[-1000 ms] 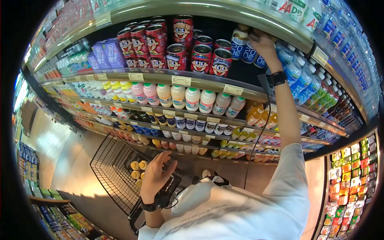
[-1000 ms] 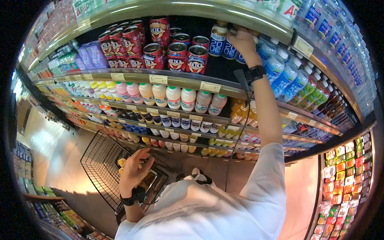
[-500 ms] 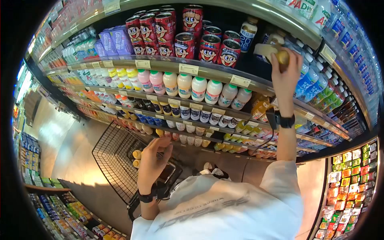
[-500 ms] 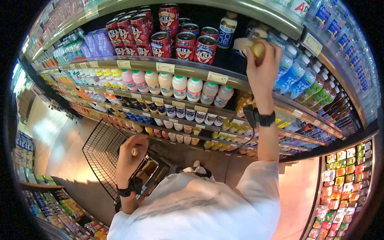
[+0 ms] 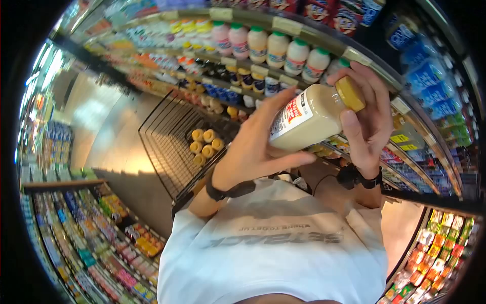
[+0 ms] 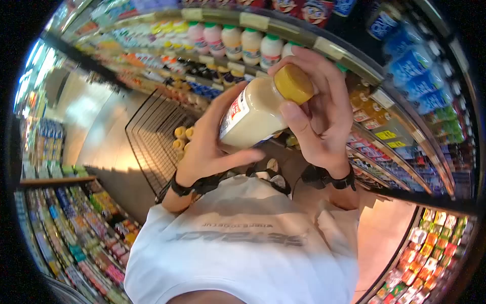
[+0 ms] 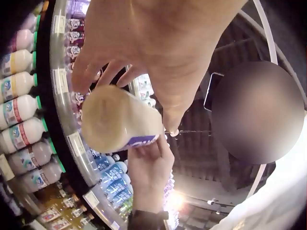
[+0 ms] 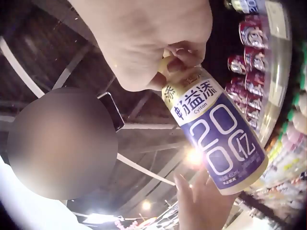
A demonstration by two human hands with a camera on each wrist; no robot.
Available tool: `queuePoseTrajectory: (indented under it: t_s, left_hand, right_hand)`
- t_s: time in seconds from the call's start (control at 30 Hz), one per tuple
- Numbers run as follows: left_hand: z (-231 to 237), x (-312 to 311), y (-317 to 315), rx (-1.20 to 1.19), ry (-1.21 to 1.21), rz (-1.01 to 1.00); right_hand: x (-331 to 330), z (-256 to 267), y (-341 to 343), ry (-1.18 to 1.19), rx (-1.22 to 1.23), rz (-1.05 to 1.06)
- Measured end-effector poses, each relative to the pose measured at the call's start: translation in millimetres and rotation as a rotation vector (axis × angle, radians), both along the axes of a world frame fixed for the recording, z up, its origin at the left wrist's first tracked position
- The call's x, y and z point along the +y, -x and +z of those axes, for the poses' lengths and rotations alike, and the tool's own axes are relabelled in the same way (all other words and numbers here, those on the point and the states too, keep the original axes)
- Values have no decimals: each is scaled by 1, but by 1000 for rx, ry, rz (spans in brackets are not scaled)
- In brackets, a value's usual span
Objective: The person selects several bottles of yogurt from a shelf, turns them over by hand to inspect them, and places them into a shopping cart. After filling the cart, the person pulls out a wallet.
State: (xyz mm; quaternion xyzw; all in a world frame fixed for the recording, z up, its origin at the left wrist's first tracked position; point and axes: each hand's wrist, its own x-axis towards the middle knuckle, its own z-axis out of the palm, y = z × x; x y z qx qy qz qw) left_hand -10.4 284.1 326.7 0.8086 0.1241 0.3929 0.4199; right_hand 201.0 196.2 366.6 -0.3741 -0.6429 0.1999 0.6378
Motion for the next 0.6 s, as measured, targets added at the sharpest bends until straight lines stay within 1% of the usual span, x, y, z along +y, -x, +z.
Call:
queuePoseTrajectory:
  t_s: [0.1, 0.13, 0.23, 0.33, 0.37, 0.43, 0.57, 0.6]
  left_hand:
    - [-4, -9, 8, 33, 105, 55]
    - [-13, -8, 6, -53, 21, 120]
    - [-12, -13, 12, -18, -17, 298]
    - [-16, -12, 19, -23, -49, 395]
    - [-16, -13, 21, -19, -60, 429]
    - [-16, -14, 24, -6, -74, 471]
    - [-15, -17, 29, -1, -86, 489]
    - [-15, -18, 32, -19, 34, 411]
  right_hand:
    - [12, -7, 16, 10, 91, 59]
    - [13, -6, 21, 68, 161, 60]
    - [19, -19, 24, 105, 79, 16]
    - [24, -31, 30, 166, 41, 3]
    - [25, -33, 33, 176, 67, 10]
    - [26, -36, 40, 194, 122, 20]
    - [25, -38, 41, 214, 101, 56]
    - [24, -37, 40, 209, 93, 62]
